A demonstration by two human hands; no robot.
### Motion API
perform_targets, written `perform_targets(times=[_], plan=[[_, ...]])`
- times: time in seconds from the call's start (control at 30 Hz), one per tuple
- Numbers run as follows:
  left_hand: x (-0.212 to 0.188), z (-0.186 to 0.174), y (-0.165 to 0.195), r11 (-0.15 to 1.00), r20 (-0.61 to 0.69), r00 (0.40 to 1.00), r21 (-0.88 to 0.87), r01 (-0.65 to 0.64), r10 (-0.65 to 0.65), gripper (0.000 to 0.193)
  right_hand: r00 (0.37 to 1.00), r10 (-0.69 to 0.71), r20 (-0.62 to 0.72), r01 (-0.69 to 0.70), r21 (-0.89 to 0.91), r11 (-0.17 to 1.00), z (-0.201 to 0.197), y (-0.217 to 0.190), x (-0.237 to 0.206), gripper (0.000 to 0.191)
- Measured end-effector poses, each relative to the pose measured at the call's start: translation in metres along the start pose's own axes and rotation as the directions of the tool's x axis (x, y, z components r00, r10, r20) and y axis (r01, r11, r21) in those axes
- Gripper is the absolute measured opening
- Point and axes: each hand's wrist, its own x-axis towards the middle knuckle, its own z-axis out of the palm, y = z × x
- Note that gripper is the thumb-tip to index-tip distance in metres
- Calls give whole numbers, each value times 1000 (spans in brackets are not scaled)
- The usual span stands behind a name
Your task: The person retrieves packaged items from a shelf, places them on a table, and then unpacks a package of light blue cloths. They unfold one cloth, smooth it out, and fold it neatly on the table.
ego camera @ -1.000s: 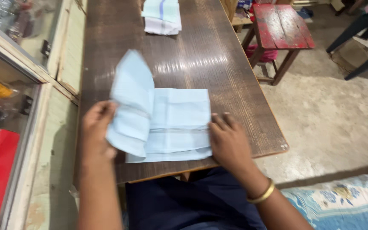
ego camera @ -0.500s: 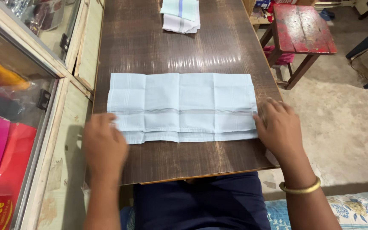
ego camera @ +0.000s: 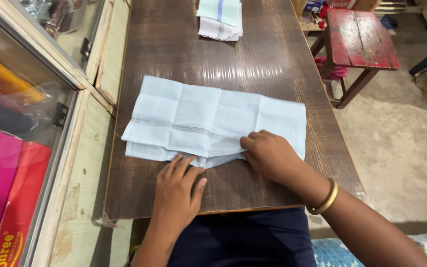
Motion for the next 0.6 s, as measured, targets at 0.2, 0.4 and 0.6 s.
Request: perform_targets(times=[0.2,0.4,0.6], plan=[[28,-14,-35,989,-25,988,-15,149,-149,30,935,350,-58,-183,767,615,3,57,16,25],[68,-29,-64,941,63,958,216,260,-279,49,746,651,139,-379,893,242,-16,152,-10,26],[98,-34,-91,944,36,967,227,238,-252,54,648,752,121,-612,670,420,-17,166,-51,30]])
